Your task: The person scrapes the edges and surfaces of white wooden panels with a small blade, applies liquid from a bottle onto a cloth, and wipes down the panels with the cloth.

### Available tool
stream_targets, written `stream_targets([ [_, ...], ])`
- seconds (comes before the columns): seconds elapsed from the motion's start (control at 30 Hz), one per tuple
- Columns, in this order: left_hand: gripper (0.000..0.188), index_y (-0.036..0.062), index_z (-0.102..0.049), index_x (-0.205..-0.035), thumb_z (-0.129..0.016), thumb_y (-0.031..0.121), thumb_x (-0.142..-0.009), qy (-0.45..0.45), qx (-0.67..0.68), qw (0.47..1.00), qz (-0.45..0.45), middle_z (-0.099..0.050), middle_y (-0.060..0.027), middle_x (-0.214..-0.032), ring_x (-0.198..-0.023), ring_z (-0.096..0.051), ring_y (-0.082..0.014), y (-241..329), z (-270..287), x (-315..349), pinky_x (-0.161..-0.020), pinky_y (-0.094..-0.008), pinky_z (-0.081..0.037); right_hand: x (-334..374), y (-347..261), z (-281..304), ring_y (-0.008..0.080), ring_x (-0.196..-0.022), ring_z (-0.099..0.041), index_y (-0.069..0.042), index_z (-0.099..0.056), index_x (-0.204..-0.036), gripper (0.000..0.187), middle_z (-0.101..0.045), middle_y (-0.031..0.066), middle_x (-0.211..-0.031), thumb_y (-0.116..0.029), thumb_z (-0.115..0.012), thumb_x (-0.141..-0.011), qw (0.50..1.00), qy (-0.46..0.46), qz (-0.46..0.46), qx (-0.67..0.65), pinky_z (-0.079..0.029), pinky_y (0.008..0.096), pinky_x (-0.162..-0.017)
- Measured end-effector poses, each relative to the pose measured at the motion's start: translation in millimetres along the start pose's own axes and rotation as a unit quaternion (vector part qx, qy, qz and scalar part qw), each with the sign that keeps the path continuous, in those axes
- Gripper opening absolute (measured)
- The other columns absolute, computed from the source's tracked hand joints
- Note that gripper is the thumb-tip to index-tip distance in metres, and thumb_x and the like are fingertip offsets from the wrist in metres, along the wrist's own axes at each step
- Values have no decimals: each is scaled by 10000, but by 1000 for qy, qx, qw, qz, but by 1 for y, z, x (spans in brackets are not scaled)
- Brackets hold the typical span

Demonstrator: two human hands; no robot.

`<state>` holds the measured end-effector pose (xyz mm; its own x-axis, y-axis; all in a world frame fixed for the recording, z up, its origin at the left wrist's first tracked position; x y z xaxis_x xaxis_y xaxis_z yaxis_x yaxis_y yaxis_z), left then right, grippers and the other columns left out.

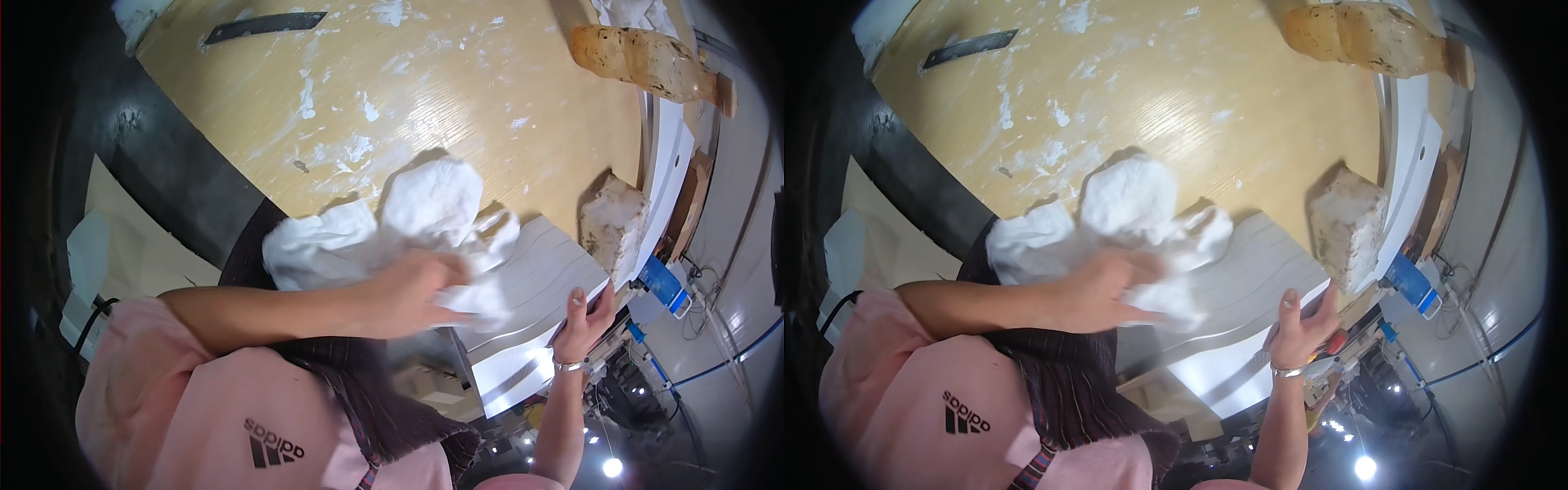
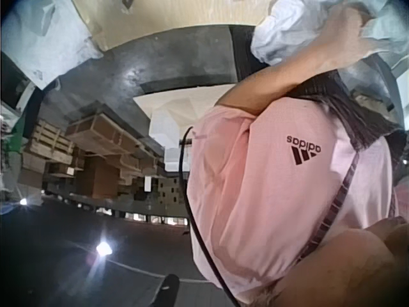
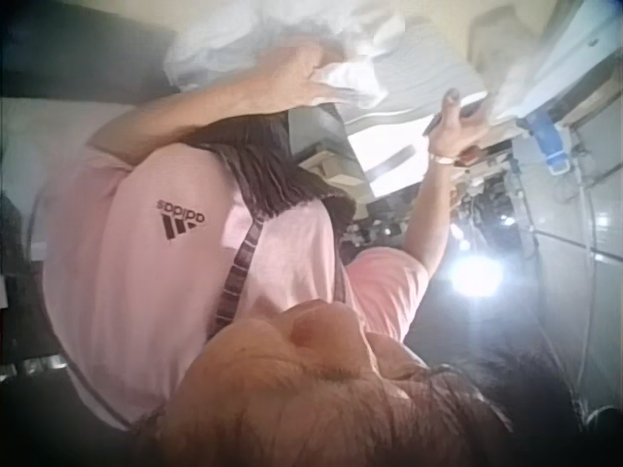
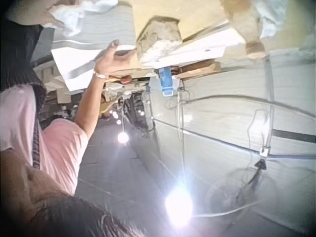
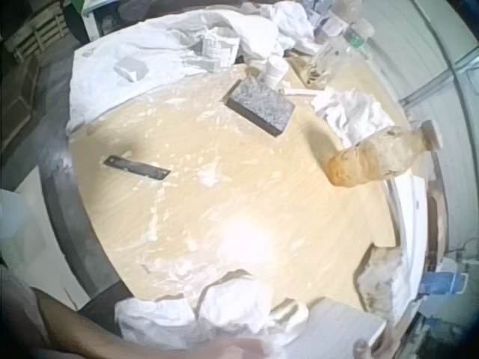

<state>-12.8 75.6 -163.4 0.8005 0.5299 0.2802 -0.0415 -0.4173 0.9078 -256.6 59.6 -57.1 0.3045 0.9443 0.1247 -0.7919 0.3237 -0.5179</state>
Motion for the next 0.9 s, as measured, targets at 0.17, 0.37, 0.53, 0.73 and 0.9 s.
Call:
stream_targets([
  [0.17,236,-12,-670,-1069,-603,42,-849,74,47,963,-254,-609,-133,-1238,-1144,-581,-274,18,-21,2,-1004,-380,-447,-1,-3,-6,63,-635,-361,92,-547,-1012,497,-462,-35,-691,-309,-694,-761,999,-4,-5,-37,-288,232,-551],
  [0.37,264,12,-668,-1114,-631,146,-890,-56,-3,994,-98,-633,-116,-1228,-1043,-650,-251,-37,12,52,-934,-333,-498,2,9,7,114,-825,-490,87,-544,-1078,555,-569,54,-895,-351,-684,-768,1000,-14,-28,1,-400,243,-742],
  [0.53,337,-12,-598,-1202,-649,79,-881,19,367,929,-53,-615,-123,-1244,-1149,-581,-196,-33,24,42,-994,-306,-422,2,8,3,146,-875,-539,84,-546,-1120,675,-590,90,-960,-483,-671,-776,998,-32,-56,16,-428,278,-778],
  [0.73,454,-6,-517,-1293,-663,65,-870,-34,383,919,-82,-560,-120,-1310,-1223,-527,-205,-50,19,40,-1045,-316,-377,3,7,6,184,-885,-571,102,-541,-1148,764,-599,98,-958,-543,-634,-747,996,-2,-44,80,-452,319,-806],
  [0.9,342,-3,-571,-1224,-625,30,-888,-53,465,884,-3,-578,-127,-1277,-1149,-560,-190,-31,37,40,-957,-301,-428,4,7,7,152,-815,-531,80,-549,-1056,694,-572,72,-902,-544,-612,-759,995,-5,-41,93,-425,291,-751],
])
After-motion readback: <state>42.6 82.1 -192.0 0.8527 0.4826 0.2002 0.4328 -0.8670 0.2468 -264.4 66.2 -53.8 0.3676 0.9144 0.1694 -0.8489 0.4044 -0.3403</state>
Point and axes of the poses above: each hand's wrist, its own x-axis away from the middle knuckle, its own z-axis out of the back of the hand, y = z × x, the point moved 3 cm from there along -x, towards the middle knuckle
